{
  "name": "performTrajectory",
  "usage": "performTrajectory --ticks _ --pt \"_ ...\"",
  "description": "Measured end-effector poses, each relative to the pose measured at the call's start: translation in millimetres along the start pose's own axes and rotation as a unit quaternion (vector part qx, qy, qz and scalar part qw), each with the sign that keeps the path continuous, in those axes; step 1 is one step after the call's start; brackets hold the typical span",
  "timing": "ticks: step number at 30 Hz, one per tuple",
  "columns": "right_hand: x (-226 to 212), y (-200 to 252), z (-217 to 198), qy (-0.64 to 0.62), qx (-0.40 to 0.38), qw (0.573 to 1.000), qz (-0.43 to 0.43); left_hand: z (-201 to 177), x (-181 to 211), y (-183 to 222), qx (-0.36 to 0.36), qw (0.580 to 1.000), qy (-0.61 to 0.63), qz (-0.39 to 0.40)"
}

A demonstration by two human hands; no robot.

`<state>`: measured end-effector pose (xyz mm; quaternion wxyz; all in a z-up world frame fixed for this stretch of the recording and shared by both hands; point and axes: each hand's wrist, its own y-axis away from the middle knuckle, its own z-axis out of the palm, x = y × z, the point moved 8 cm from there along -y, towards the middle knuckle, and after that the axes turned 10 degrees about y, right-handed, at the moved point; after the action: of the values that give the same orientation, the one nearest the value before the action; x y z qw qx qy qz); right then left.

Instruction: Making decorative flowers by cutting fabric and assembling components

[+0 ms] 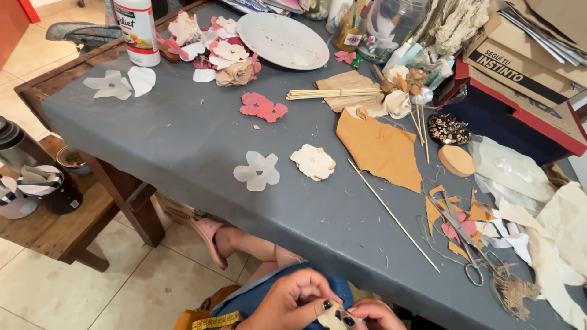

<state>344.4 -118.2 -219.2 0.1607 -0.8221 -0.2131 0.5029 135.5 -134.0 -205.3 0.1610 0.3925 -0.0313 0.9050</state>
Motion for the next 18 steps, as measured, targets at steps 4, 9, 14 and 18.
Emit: performTrajectory --ticks 4,9,14,18 --pt "-32 -10 -3 0.018 -0.019 0.999 -0.037 5 -6 1 -0.017 0.999 0.033 -0.017" --pt "-58 -14 -1 -0.005 0.003 0.999 -0.049 9 -24 -2 -0.063 0.996 0.041 -0.044" --pt "-52 -10 -8 -0.015 0.041 0.997 -0.068 11 -19 0 -0.052 0.998 -0.028 0.024" --pt "-51 3 -17 0.01 0.009 1.0 -0.004 27 10 17 -0.07 0.967 -0.161 0.185"
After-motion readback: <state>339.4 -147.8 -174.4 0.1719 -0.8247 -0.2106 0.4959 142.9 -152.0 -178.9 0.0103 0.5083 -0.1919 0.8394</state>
